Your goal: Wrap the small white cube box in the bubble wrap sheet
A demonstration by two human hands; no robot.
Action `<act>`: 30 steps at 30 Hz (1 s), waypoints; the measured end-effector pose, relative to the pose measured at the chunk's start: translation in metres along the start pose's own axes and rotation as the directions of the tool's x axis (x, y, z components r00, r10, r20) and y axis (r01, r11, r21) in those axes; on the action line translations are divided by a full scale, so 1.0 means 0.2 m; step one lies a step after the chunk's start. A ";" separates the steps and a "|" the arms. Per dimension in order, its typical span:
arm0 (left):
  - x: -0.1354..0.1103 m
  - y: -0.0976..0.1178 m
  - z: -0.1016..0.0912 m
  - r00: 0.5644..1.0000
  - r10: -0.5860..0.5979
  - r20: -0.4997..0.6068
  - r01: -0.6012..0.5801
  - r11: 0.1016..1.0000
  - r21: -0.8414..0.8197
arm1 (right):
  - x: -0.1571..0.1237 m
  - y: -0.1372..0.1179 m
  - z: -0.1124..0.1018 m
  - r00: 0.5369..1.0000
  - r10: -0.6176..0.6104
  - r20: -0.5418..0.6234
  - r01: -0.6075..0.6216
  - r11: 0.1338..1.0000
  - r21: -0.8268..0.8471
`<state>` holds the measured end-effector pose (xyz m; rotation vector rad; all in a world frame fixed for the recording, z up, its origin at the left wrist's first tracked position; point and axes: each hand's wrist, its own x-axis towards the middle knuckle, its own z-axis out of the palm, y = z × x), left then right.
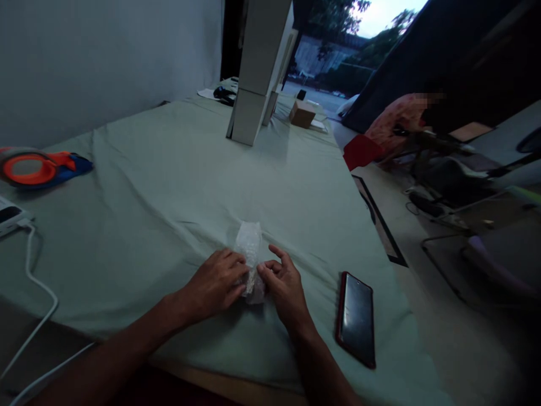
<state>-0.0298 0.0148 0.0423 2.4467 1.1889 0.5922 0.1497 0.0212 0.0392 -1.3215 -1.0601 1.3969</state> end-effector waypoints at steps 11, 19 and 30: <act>0.04 -0.01 -0.03 0.995 0.053 0.085 -0.041 0.989 -0.139 | 0.00 0.01 0.04 1.000 0.026 -0.009 -0.025 0.996 0.083; 0.01 -0.03 0.05 0.999 0.001 -0.036 -0.010 0.970 -0.244 | -0.03 -0.02 0.01 0.993 0.015 0.120 -0.008 0.998 -0.056; -0.04 0.04 0.10 0.927 -0.316 -0.203 0.184 0.854 -0.486 | -0.14 0.03 -0.02 0.865 -0.294 0.406 0.486 0.692 -0.534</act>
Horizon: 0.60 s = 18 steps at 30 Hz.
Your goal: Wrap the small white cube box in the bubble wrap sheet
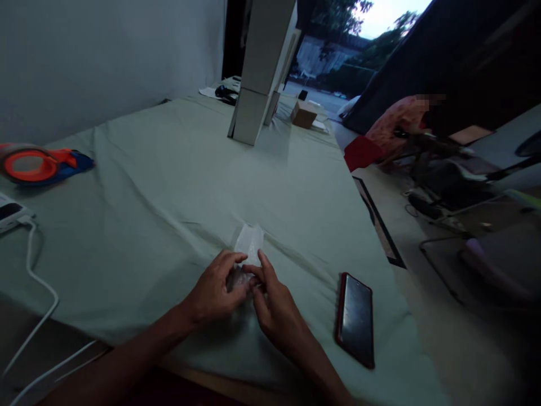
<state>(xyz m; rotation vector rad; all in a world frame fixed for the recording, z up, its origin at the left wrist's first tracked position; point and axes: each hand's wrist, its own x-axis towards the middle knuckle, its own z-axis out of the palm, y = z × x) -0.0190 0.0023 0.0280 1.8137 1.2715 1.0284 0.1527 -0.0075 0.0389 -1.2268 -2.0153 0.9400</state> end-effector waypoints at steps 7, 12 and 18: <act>-0.02 0.00 0.07 0.998 -0.046 -0.053 0.048 0.998 0.036 | 0.06 0.00 -0.05 0.997 -0.021 0.070 0.019 0.999 0.027; -0.02 -0.01 0.06 0.999 -0.038 -0.034 0.040 0.998 0.056 | 0.09 0.02 -0.06 0.997 0.030 0.069 -0.044 0.977 0.207; -0.02 -0.01 0.06 0.998 -0.055 -0.010 0.055 0.998 0.035 | 0.04 0.05 -0.08 0.983 0.043 -0.177 -0.026 0.995 0.100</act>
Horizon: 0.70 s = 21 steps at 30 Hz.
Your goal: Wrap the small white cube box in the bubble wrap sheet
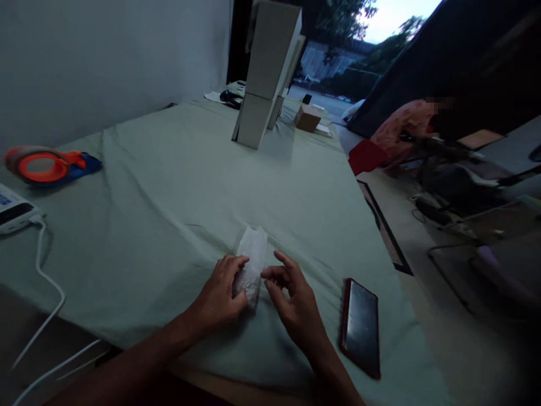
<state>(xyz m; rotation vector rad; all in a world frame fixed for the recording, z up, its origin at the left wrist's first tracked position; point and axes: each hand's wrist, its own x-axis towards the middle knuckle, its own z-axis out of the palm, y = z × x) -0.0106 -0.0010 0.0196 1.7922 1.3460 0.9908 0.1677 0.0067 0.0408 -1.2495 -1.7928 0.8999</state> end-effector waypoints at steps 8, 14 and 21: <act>-0.01 -0.02 0.00 0.991 0.130 0.009 -0.130 0.990 0.053 | -0.03 0.02 0.08 0.911 -0.397 0.112 0.399 0.779 -0.484; 0.00 -0.01 -0.03 0.945 0.294 0.140 -0.322 0.911 0.259 | -0.04 0.01 0.06 0.896 -0.410 0.169 0.436 0.744 -0.506; 0.05 0.04 -0.07 0.927 0.252 0.276 -0.337 0.883 0.326 | -0.04 0.10 0.04 0.951 -0.306 0.047 0.305 0.897 -0.321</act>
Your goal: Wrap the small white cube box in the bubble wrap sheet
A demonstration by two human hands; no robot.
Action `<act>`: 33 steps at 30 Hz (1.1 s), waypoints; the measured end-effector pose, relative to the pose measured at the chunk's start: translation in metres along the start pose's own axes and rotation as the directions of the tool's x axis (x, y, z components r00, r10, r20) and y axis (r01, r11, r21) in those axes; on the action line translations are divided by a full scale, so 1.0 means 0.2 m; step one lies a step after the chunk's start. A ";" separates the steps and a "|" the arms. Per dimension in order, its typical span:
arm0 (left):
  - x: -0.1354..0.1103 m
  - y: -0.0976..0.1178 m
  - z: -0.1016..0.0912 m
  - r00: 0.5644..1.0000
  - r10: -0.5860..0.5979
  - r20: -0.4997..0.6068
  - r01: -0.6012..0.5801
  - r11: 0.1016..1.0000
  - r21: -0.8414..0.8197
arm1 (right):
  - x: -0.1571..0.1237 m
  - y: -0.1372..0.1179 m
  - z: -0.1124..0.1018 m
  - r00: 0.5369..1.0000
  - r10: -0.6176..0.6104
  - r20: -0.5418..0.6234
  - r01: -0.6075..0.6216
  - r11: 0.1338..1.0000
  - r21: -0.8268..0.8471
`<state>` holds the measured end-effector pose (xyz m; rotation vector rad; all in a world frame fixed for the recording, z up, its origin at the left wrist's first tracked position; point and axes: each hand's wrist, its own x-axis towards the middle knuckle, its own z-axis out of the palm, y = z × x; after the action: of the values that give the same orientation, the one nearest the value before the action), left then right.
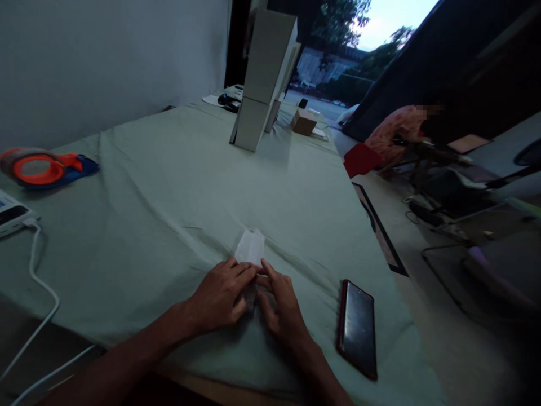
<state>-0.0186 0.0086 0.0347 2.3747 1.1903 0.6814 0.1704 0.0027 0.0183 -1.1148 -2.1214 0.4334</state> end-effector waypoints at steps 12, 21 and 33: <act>-0.01 0.00 0.02 1.000 -0.008 -0.028 0.008 1.000 0.001 | 0.32 0.29 0.01 0.749 0.647 0.147 -0.654 0.684 0.324; -0.01 0.00 0.02 0.998 -0.041 -0.057 0.037 0.997 -0.067 | 0.41 0.23 0.02 0.755 0.601 0.261 -0.637 0.580 0.508; -0.03 0.01 0.05 0.984 -0.114 -0.138 0.105 0.992 -0.068 | 0.30 0.06 -0.07 0.857 0.447 0.255 -0.497 0.592 0.634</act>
<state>-0.0153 0.0021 0.0264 2.2242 1.3287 0.8484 0.1630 0.0582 0.0471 -1.1857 -1.4362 1.4062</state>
